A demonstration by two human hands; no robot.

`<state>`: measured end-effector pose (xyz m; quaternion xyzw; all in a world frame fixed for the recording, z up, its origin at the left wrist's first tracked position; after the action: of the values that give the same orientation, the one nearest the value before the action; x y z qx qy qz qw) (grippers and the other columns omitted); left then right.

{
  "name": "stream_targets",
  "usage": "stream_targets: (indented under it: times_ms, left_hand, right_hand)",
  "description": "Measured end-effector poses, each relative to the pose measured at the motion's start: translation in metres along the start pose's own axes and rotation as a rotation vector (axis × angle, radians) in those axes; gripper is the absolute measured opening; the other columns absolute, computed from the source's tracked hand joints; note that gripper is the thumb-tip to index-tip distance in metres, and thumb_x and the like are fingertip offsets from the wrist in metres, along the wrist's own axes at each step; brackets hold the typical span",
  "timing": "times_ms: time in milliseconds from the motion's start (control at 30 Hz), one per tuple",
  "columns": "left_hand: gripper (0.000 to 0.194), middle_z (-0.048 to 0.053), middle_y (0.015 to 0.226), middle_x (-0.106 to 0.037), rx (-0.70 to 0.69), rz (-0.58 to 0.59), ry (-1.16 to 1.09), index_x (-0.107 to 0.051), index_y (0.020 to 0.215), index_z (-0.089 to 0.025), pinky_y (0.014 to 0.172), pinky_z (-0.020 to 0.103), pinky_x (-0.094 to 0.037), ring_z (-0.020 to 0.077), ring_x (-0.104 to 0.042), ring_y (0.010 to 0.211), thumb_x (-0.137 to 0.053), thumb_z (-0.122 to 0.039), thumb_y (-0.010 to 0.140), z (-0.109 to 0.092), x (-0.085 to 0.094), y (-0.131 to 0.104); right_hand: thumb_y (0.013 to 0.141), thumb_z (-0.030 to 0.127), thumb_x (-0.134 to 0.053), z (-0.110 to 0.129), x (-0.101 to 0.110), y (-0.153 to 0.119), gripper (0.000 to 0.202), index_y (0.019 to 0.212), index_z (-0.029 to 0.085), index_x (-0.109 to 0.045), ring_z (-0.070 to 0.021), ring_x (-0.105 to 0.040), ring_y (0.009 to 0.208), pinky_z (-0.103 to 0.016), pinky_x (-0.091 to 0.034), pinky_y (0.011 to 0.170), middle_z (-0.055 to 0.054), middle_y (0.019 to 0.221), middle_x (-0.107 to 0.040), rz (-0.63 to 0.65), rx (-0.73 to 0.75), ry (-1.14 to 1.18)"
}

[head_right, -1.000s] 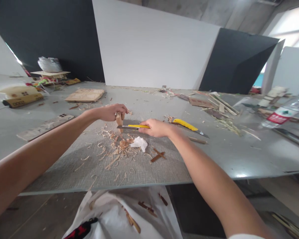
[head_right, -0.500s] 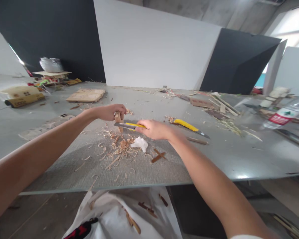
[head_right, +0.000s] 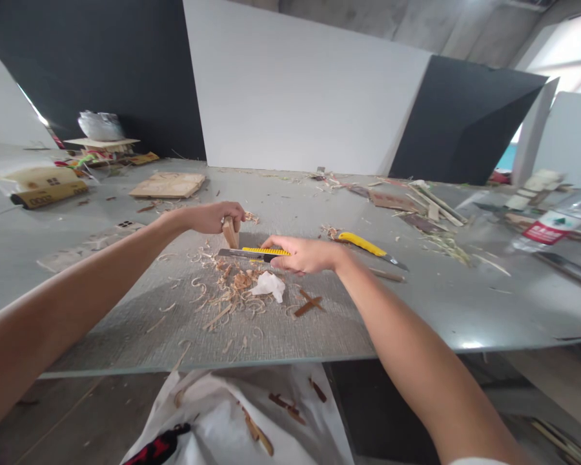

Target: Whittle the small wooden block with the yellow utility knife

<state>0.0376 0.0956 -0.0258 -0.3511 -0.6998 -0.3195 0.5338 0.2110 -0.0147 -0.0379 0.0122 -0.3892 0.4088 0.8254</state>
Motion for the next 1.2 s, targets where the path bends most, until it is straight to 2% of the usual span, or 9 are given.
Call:
stream_targets:
  times_ms: [133, 200, 300, 400, 567, 933, 1067, 1200]
  left_hand:
    - [0.038, 0.007, 0.113, -0.055, 0.006, 0.009, -0.019, -0.059, 0.087, -0.019, 0.082, 0.03, -0.042, 0.018, -0.054, 0.099, -0.042, -0.005, 0.056, 0.0, 0.0, 0.0]
    - [0.037, 0.007, 0.113, -0.055, 0.006, 0.0, -0.026, -0.059, 0.087, -0.019, 0.082, 0.031, -0.041, 0.018, -0.054, 0.097, -0.043, -0.006, 0.056, -0.002, 0.0, 0.001]
    - [0.039, 0.007, 0.114, -0.056, 0.018, -0.022, -0.022, -0.058, 0.09, -0.019, 0.082, 0.03, -0.041, 0.0175, -0.054, 0.097, -0.042, -0.007, 0.057, -0.006, 0.001, 0.002]
    - [0.038, 0.007, 0.115, -0.055, 0.011, -0.027, -0.008, -0.058, 0.087, -0.019, 0.08, 0.029, -0.041, 0.0174, -0.054, 0.098, -0.041, -0.005, 0.056, -0.014, 0.0, 0.003]
    - [0.031, 0.009, 0.112, -0.056, -0.028, -0.051, 0.013, -0.056, 0.077, -0.017, 0.08, 0.029, -0.041, 0.0178, -0.055, 0.098, -0.04, -0.003, 0.054, -0.025, 0.0, 0.005]
    - [0.036, 0.009, 0.109, -0.057, -0.024, -0.097, 0.034, -0.056, 0.079, -0.016, 0.079, 0.029, -0.041, 0.0187, -0.055, 0.098, -0.039, -0.002, 0.051, -0.03, 0.0, 0.005]
    - [0.039, 0.01, 0.11, -0.056, -0.024, -0.087, 0.031, -0.057, 0.083, -0.016, 0.078, 0.028, -0.041, 0.0191, -0.054, 0.098, -0.04, -0.002, 0.051, -0.027, -0.001, 0.007]
    - [0.039, 0.01, 0.107, -0.057, -0.027, -0.103, 0.036, -0.058, 0.086, -0.016, 0.078, 0.03, -0.04, 0.0193, -0.054, 0.095, -0.041, -0.003, 0.053, -0.025, -0.002, 0.007]
  right_hand:
    - [0.085, 0.049, -0.049, -0.002, 0.004, 0.001, 0.047, 0.124, 0.025, -0.039, -0.0087, -0.038, 0.055, -0.021, -0.033, 0.05, 0.003, 0.073, -0.044, -0.053, 0.011, -0.026]
    - [0.085, 0.057, -0.044, -0.008, 0.009, 0.005, 0.049, 0.12, 0.023, -0.043, -0.0094, -0.039, 0.055, -0.022, -0.033, 0.051, 0.002, 0.072, -0.044, -0.114, -0.01, -0.037]
    - [0.084, 0.067, -0.03, -0.019, 0.022, 0.013, 0.055, 0.093, 0.019, -0.055, -0.011, -0.038, 0.055, -0.024, -0.03, 0.052, 0.001, 0.065, -0.043, -0.313, -0.046, -0.144]
    - [0.082, 0.071, -0.028, -0.027, 0.029, 0.018, 0.06, 0.074, 0.018, -0.054, -0.0124, -0.038, 0.057, -0.025, -0.027, 0.053, 0.0, 0.062, -0.044, -0.442, -0.097, -0.28]
    - [0.082, 0.069, -0.03, -0.03, 0.024, 0.024, 0.056, 0.072, 0.019, -0.053, -0.013, -0.043, 0.059, -0.025, -0.028, 0.054, -0.001, 0.065, -0.052, -0.419, -0.094, -0.346]
    - [0.082, 0.072, -0.023, -0.03, 0.018, 0.032, 0.065, 0.073, 0.019, -0.061, -0.0173, -0.051, 0.062, -0.027, -0.029, 0.057, -0.006, 0.068, -0.06, -0.41, -0.12, -0.515]
    - [0.086, 0.069, -0.014, -0.03, 0.02, 0.03, 0.072, 0.068, 0.018, -0.061, -0.0166, -0.051, 0.057, -0.027, -0.027, 0.053, -0.007, 0.062, -0.059, -0.52, -0.166, -0.559]
    - [0.092, 0.055, -0.012, -0.029, 0.022, 0.026, 0.072, 0.066, 0.015, -0.066, -0.0191, -0.057, 0.06, -0.028, -0.028, 0.053, -0.011, 0.064, -0.064, -0.74, -0.308, -0.701]
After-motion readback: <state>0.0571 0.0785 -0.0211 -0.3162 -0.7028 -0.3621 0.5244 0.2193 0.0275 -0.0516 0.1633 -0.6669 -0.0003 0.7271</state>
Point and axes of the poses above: each hand's wrist, its own y-axis towards the middle knuckle, its own x-axis out of the back of the hand, z = x × y, the point moved 6 cm from there along y, towards the middle knuckle
